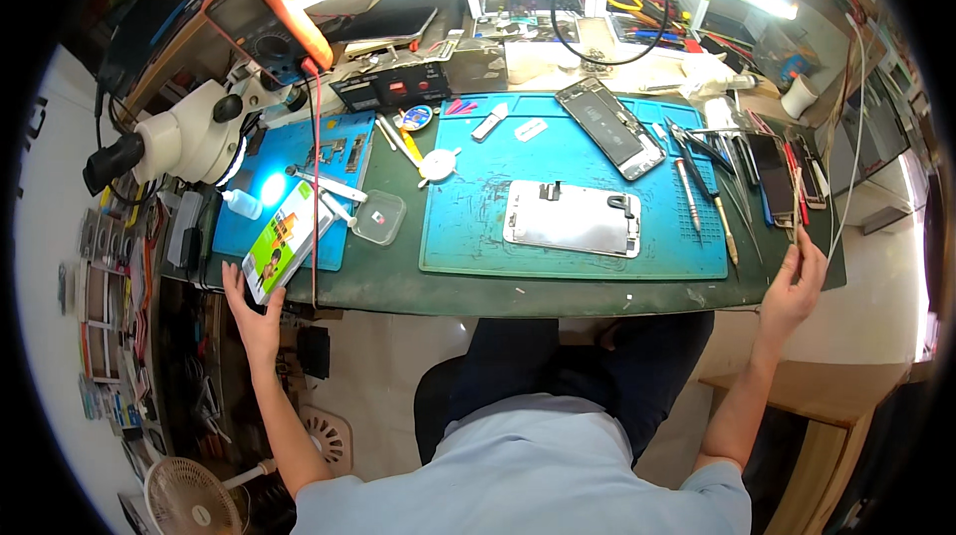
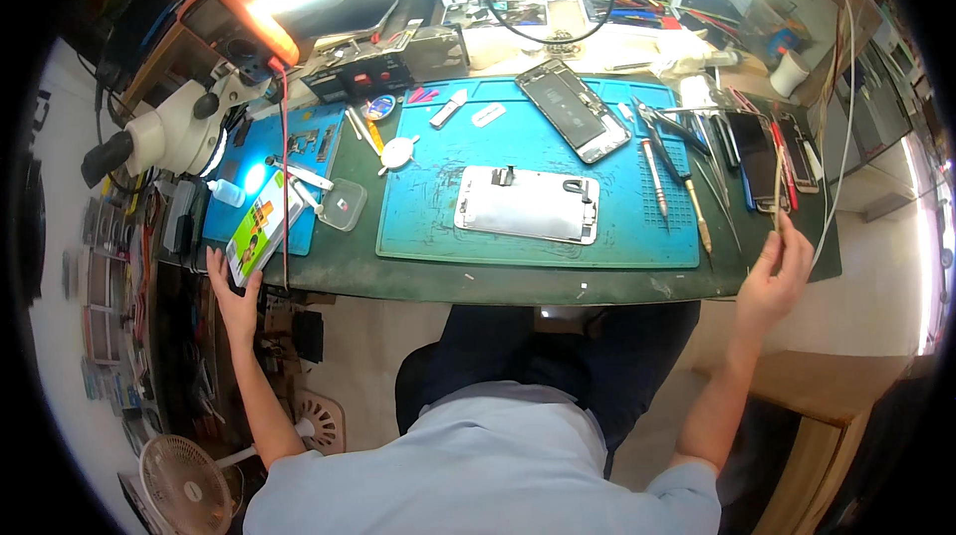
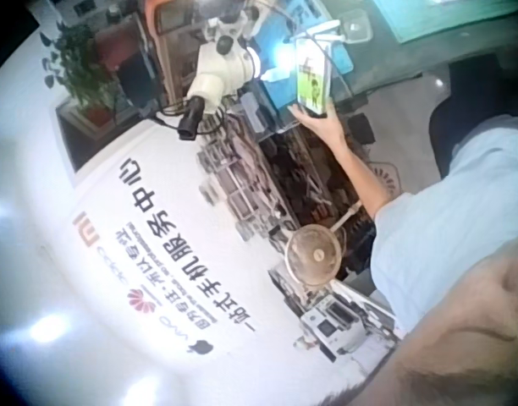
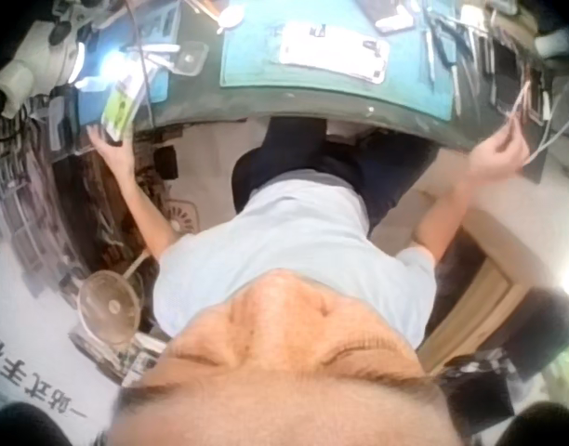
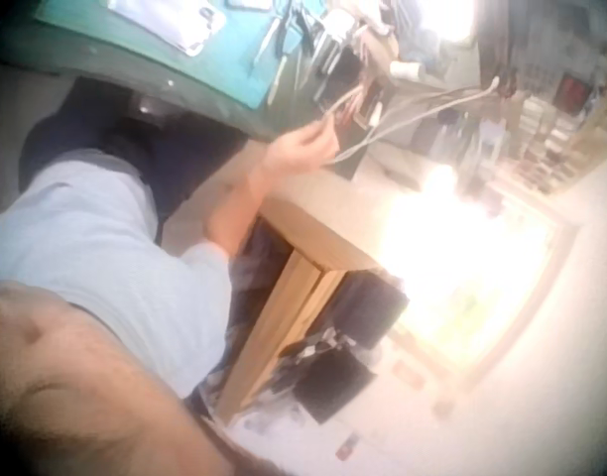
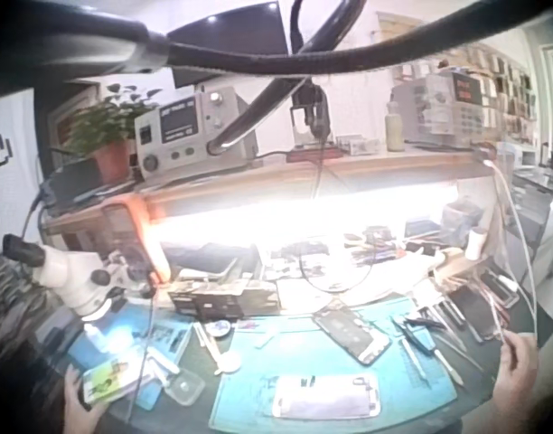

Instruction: The person uses a screwdriver and tweezers to remove screws and small components from a disassembled smartphone chassis on a workbench. They carefully manipulate the internal parts, occasionally picking up and placing down tools and components.

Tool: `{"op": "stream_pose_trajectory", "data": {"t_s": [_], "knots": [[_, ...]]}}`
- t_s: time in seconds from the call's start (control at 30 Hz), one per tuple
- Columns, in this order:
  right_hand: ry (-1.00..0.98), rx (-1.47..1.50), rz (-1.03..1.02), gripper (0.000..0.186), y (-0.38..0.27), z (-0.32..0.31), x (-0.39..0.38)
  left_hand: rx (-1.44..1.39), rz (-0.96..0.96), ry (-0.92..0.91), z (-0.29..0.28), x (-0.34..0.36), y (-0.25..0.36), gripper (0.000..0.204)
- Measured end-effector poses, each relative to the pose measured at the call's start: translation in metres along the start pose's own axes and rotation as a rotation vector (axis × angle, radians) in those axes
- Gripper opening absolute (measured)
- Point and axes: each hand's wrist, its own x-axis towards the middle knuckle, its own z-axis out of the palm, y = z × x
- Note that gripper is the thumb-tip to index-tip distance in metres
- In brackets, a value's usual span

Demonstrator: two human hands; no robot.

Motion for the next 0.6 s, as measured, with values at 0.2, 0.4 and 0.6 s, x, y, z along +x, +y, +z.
{"op": "stream_pose_trajectory", "data": {"t_s": [0.2, 0.4, 0.6], "knots": [[0.089, -0.028, -0.020, 0.024, 0.010, -0.004, 0.004, -0.055, 0.012, 0.055, 0.001, -0.002, -0.013, 0.085], [0.080, 0.026, -0.098, 0.026, 0.020, 0.008, 0.000, -0.035, 0.076, 0.162, -0.002, 0.001, -0.009, 0.074], [-0.021, 0.031, -0.114, 0.026, 0.027, 0.026, -0.003, -0.135, 0.074, 0.550, -0.008, 0.005, -0.002, 0.026]]}}
